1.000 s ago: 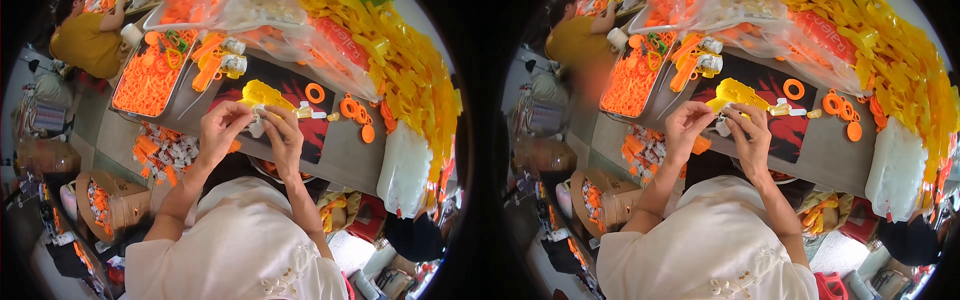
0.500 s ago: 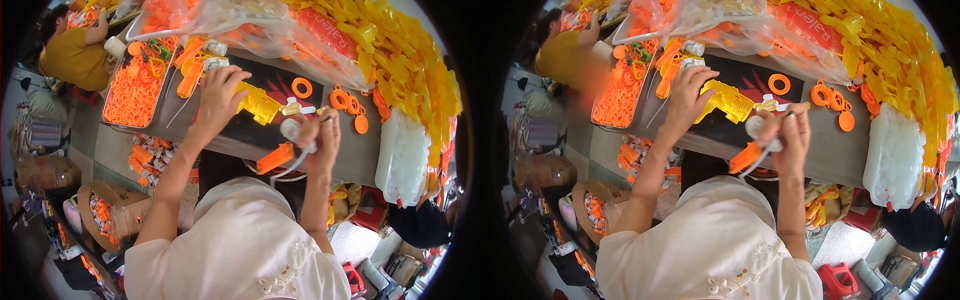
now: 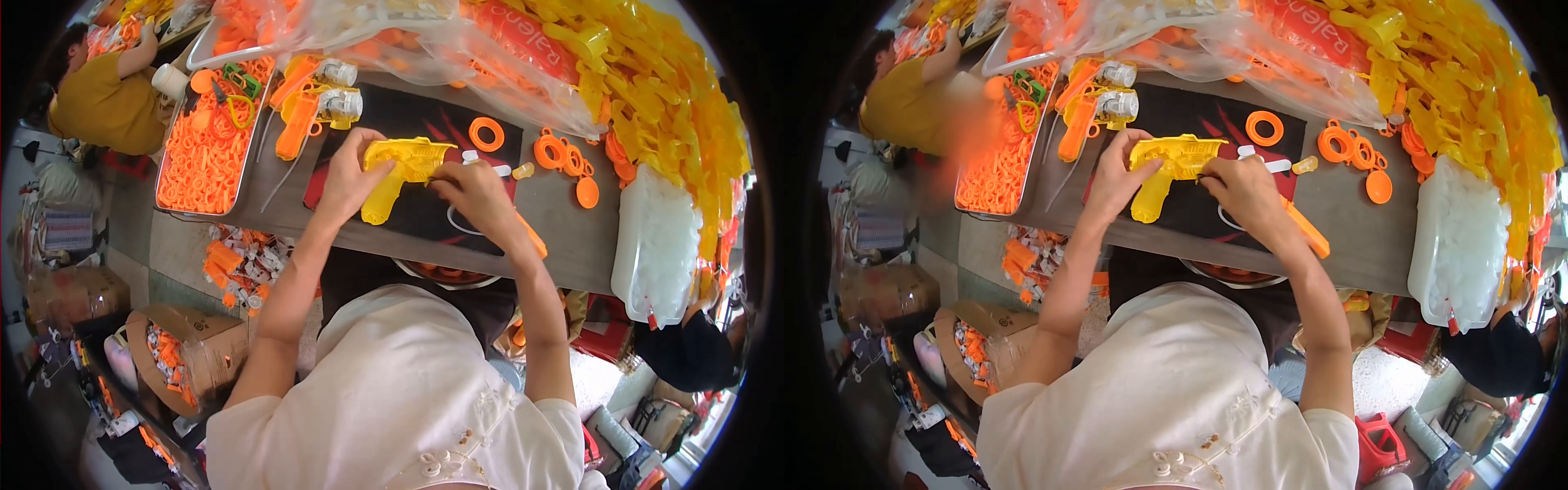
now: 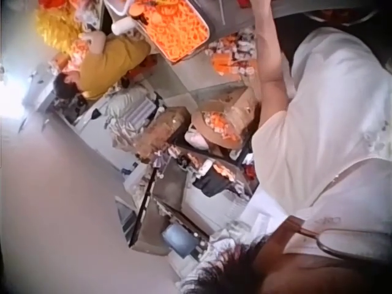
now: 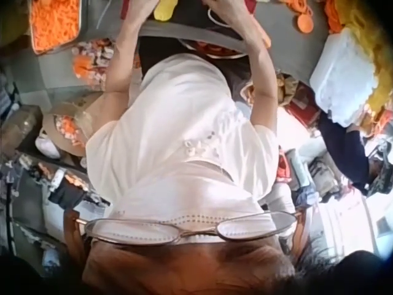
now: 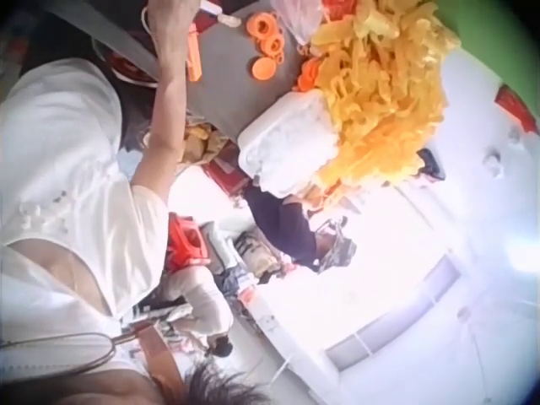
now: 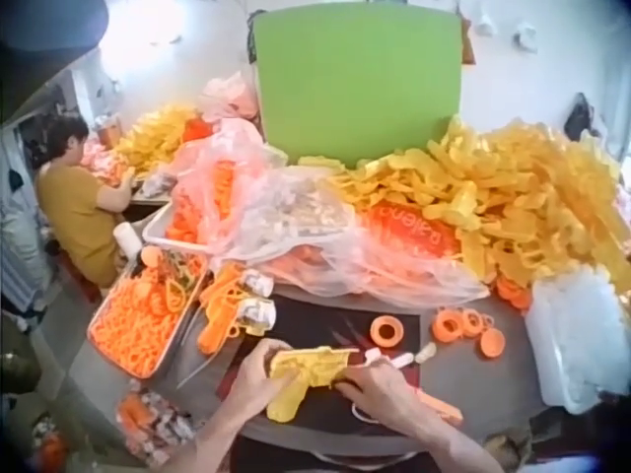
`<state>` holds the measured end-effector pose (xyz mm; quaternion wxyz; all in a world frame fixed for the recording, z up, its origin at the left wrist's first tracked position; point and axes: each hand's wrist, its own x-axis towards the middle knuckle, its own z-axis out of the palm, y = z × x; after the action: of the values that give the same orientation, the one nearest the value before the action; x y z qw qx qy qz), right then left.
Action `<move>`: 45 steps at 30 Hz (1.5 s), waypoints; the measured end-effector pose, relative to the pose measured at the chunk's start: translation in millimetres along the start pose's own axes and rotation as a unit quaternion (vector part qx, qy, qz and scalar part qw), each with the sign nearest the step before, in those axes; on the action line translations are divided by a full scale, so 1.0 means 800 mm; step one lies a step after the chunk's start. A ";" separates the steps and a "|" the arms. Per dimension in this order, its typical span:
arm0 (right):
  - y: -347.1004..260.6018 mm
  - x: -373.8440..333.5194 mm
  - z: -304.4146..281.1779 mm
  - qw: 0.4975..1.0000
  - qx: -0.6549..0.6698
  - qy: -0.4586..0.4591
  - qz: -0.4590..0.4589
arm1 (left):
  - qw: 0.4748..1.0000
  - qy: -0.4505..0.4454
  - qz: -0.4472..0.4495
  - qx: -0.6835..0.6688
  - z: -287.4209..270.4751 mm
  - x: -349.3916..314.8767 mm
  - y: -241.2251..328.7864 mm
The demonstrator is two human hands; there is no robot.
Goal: Assembling plastic components to create yellow and orange toy guns at a factory workstation.
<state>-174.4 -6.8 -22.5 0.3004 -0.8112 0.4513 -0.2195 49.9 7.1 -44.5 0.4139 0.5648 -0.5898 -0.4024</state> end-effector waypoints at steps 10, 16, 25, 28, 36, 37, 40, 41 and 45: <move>0.004 0.009 0.024 0.993 0.061 0.098 -0.035 | 0.996 0.057 0.068 0.021 0.011 -0.008 0.007; 0.001 0.008 0.028 0.993 0.053 0.099 -0.037 | 0.993 0.060 0.095 0.047 0.014 -0.008 0.014; 0.005 0.014 0.027 0.994 0.092 0.050 0.036 | 0.977 0.086 0.140 0.133 0.030 -0.017 0.028; 0.014 0.020 0.028 0.973 0.206 0.005 0.108 | 0.996 0.049 0.063 0.040 0.018 -0.014 -0.001; -0.013 0.047 0.033 0.989 -0.052 -0.025 0.134 | 0.882 0.234 0.187 0.363 0.028 -0.029 0.020; -0.013 0.043 0.039 0.995 -0.073 0.053 0.046 | 0.884 0.234 0.200 0.351 0.030 -0.037 0.022; -0.018 0.018 0.035 0.978 -0.089 0.185 -0.041 | 0.934 0.139 0.191 0.267 0.029 -0.034 -0.019; -0.019 0.006 0.026 0.966 -0.088 0.241 -0.040 | 0.934 0.141 0.188 0.268 0.029 -0.031 -0.018; -0.009 -0.087 -0.006 0.959 -0.161 0.215 0.085 | 0.928 0.170 0.209 0.259 0.030 -0.018 -0.011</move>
<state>-207.6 54.8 -20.0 0.0793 -0.7409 0.6021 -0.2867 30.7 21.6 -60.8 0.4224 0.5758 -0.6990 -0.0381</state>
